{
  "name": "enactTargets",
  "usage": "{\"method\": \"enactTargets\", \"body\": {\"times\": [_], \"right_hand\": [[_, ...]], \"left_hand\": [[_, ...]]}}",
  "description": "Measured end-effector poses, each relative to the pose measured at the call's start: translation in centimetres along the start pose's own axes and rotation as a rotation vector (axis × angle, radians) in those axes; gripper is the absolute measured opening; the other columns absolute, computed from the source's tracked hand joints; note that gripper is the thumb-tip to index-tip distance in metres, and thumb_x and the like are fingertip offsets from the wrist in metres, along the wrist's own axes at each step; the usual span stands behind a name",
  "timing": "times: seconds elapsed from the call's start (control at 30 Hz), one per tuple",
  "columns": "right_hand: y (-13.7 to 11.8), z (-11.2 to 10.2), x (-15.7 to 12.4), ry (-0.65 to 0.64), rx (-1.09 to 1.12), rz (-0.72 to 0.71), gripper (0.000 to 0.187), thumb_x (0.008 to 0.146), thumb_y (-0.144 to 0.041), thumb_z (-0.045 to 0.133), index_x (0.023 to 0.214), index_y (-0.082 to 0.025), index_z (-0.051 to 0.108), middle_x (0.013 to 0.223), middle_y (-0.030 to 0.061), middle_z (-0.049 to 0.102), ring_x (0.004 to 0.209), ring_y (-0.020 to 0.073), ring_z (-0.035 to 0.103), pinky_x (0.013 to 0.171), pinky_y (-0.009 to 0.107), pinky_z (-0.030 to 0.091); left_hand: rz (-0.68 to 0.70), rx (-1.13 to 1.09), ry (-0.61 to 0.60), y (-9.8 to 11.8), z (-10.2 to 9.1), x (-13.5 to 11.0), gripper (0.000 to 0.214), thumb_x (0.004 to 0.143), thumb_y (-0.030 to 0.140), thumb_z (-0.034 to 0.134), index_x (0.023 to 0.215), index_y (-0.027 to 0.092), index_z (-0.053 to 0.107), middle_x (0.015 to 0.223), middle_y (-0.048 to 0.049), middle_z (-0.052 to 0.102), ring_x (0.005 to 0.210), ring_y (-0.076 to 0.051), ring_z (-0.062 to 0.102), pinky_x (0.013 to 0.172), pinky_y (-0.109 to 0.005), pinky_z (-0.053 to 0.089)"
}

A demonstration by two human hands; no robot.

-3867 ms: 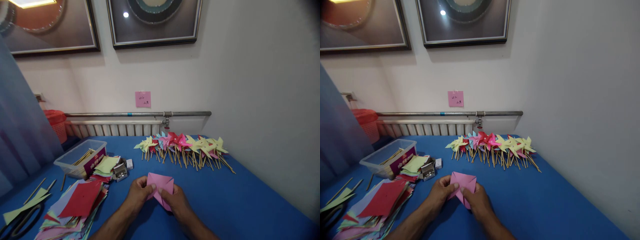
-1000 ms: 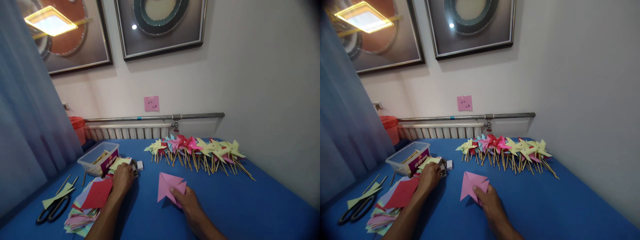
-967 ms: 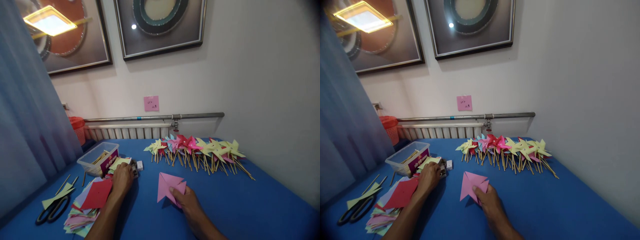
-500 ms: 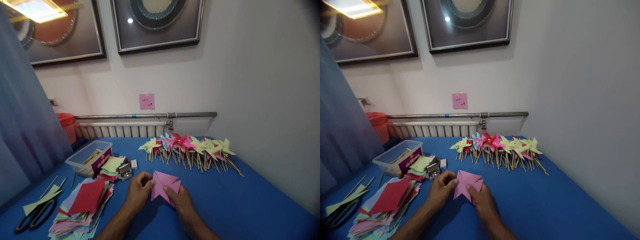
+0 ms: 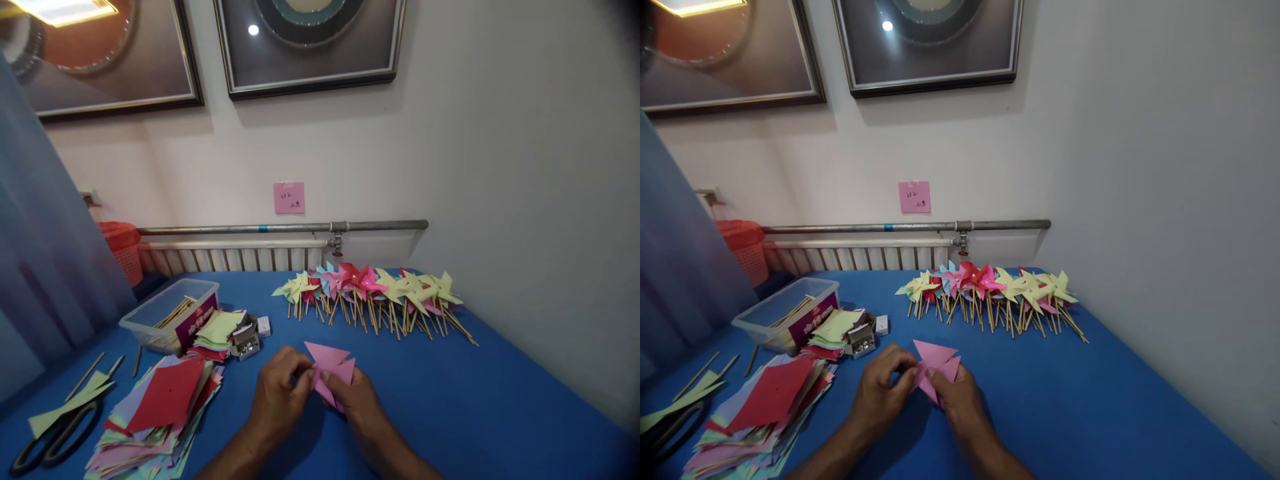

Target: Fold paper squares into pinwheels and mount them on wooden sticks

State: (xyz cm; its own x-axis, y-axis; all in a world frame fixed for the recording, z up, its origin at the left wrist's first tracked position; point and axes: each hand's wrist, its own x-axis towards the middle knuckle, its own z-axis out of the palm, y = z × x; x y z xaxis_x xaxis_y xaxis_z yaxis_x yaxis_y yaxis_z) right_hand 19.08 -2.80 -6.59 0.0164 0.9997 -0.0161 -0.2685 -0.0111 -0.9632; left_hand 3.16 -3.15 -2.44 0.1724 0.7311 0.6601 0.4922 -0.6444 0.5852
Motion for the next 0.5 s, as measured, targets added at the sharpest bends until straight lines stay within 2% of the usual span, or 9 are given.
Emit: {"method": "enactTargets", "body": {"times": [0.1,0.2,0.33,0.5], "right_hand": [[-0.6,0.3,-0.4,0.011,0.044,0.041,0.041,0.067,-0.048,0.086,0.093,-0.017,0.075,0.080,0.0053,0.077,0.071,0.0226,0.067,0.066,0.031,0.053],[-0.6,0.4,-0.5,0.035,0.038,0.051,0.036,0.066,-0.044,0.085,0.087,-0.017,0.074,0.075,0.0039,0.074,0.066,0.0207,0.064,0.061,0.029,0.050],[-0.4,0.5,-0.2,0.042,0.027,0.043,0.036,0.063,-0.042,0.085,0.084,-0.017,0.073,0.070,0.0023,0.071,0.063,0.0190,0.060,0.056,0.027,0.046],[-1.5,0.8,-0.5,0.012,0.059,0.082,0.035,0.060,-0.040,0.086,0.082,-0.017,0.073,0.062,-0.0003,0.065,0.055,0.0156,0.053,0.055,0.027,0.043]], "left_hand": [[0.183,0.137,0.033,-0.2,0.1,-0.2,0.019,0.098,0.013,0.056,0.086,0.017,0.070,0.080,-0.0042,0.067,0.075,-0.015,0.062,0.069,-0.026,0.044],[0.296,0.251,0.045,-0.3,0.2,-0.3,0.021,0.099,0.014,0.054,0.090,0.018,0.072,0.082,-0.0057,0.068,0.076,-0.017,0.060,0.070,-0.028,0.043],[0.346,0.259,0.011,-0.3,0.1,-0.2,0.023,0.100,0.014,0.052,0.091,0.018,0.073,0.085,-0.0065,0.068,0.077,-0.018,0.060,0.070,-0.029,0.043],[0.380,0.253,-0.046,-0.2,-0.2,0.0,0.025,0.101,0.015,0.049,0.093,0.019,0.072,0.084,-0.0058,0.067,0.076,-0.018,0.059,0.069,-0.030,0.041]]}}
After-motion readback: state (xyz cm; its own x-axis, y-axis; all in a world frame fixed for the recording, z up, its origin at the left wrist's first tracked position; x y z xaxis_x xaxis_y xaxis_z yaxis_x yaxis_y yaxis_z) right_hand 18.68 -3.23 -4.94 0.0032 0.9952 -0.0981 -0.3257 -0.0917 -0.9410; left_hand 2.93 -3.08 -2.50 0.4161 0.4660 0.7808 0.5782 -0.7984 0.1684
